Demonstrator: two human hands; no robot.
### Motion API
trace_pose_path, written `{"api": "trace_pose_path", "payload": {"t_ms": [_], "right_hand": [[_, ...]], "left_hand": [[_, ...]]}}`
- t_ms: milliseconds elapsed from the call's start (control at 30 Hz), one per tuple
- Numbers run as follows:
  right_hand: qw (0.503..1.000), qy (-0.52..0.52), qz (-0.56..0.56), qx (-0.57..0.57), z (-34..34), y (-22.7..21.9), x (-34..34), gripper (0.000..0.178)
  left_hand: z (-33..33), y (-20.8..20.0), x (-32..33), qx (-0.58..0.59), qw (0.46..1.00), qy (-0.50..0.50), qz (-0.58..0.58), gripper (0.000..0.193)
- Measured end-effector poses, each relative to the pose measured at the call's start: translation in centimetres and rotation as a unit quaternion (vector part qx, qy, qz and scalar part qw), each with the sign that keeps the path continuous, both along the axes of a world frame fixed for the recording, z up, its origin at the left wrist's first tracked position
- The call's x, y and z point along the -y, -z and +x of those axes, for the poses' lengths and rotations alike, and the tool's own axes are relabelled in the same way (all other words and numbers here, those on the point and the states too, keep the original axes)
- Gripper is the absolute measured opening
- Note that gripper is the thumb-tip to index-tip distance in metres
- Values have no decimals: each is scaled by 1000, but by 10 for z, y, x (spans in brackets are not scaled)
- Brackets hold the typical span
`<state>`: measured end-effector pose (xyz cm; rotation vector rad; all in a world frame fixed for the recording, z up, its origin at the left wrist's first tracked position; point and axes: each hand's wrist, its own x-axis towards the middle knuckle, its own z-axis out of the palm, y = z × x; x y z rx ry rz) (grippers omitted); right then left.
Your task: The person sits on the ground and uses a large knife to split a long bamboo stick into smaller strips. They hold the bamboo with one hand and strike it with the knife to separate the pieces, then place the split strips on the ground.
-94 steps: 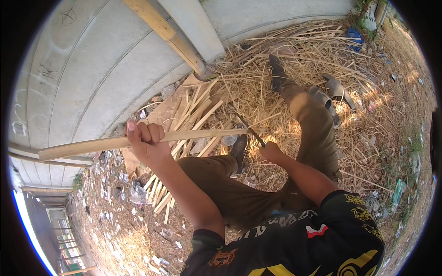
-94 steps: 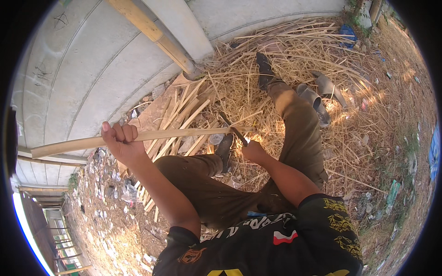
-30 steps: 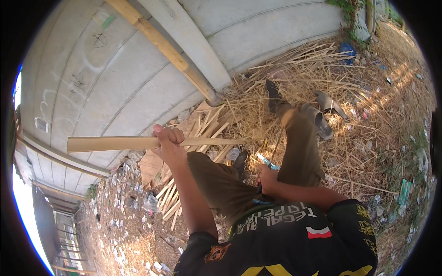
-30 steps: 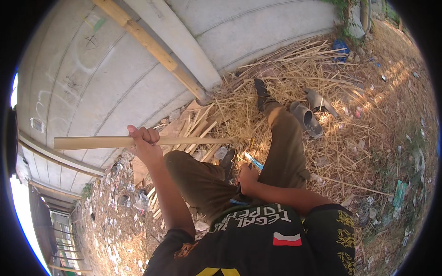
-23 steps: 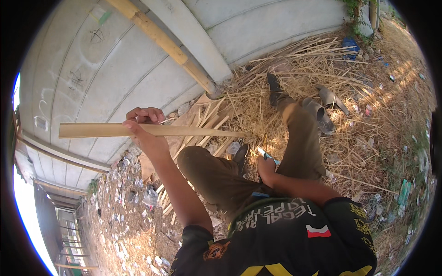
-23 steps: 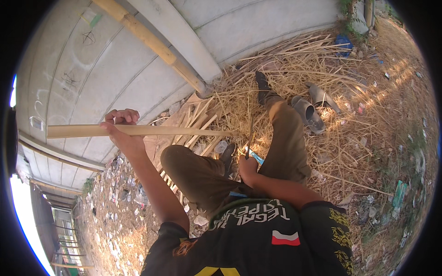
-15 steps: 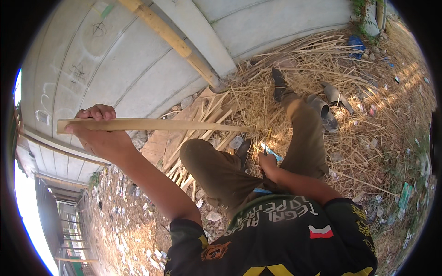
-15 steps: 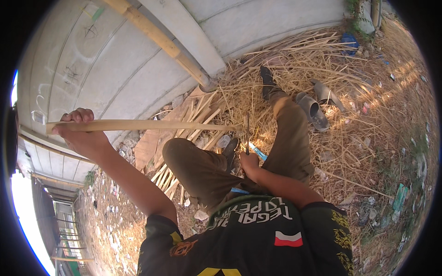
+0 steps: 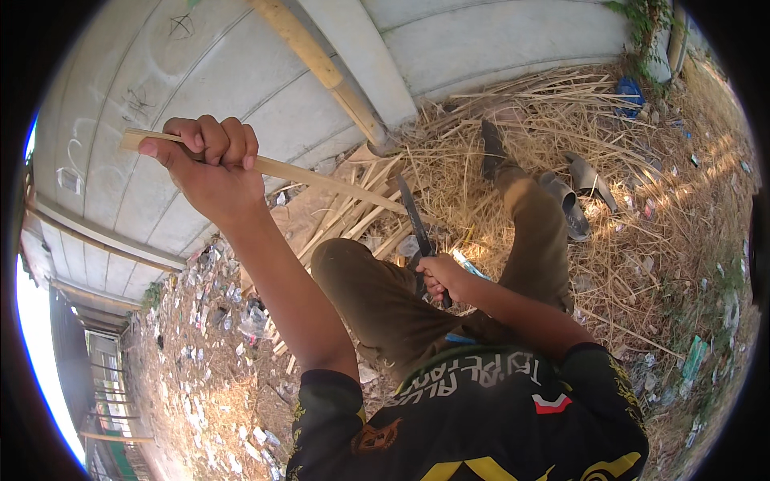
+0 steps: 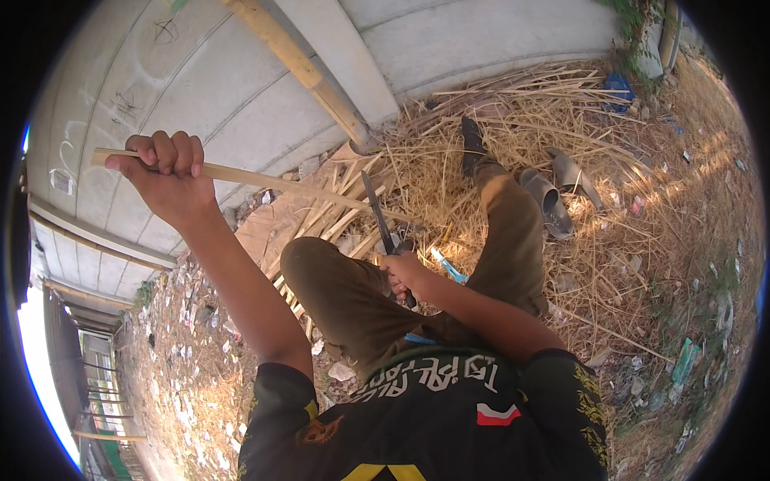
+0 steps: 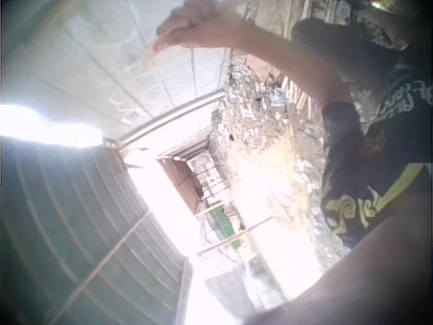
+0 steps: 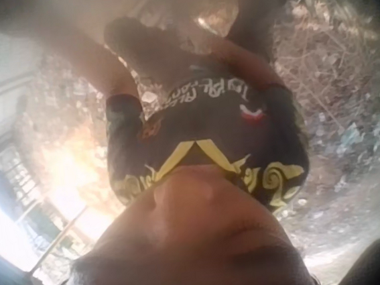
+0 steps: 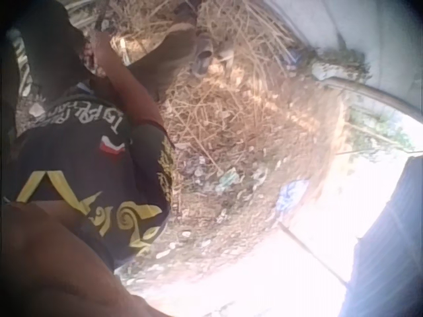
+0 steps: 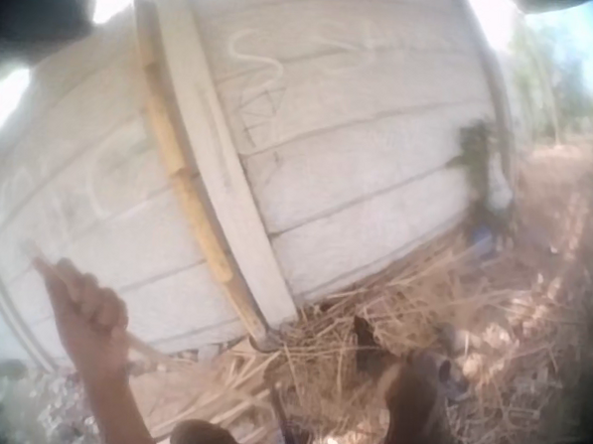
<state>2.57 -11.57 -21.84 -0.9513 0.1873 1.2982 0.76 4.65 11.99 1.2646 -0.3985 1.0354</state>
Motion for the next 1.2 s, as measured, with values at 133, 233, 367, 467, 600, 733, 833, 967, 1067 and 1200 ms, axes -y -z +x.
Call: {"api": "trace_pose_path", "payload": {"t_ms": [133, 233, 367, 467, 600, 733, 833, 967, 1067, 1200], "right_hand": [[996, 8, -53, 70, 22, -32, 17, 30], [951, 127, -32, 280, 43, -90, 41, 32], [825, 418, 154, 349, 48, -139, 52, 33], [711, 625, 208, 247, 22, -85, 11, 31], [996, 28, -89, 8, -31, 11, 4, 27], [996, 58, -27, 56, 11, -32, 28, 30], [959, 193, 9, 205, 30, -96, 53, 31], [839, 406, 149, 330, 50, -141, 69, 33], [758, 565, 191, 264, 41, -103, 37, 32], [991, -34, 62, -109, 1, 10, 12, 30]], "left_hand": [[5, 2, -2, -6, 1000, -10, -10, 57], [9, 1, -1, -8, 998, -57, 1, 60], [2, 1, -5, 2, 993, -119, -9, 62], [11, 1, 9, 15, 993, -113, -35, 61], [12, 11, 26, 25, 996, -87, -20, 60], [3, 19, 20, 14, 998, -60, -34, 61], [6, 16, 16, 18, 997, -77, -19, 61], [1, 16, 11, 4, 998, -67, -15, 59], [5, 13, 23, -23, 999, -32, -18, 57], [11, 12, 28, -45, 999, 21, -6, 56]]}}
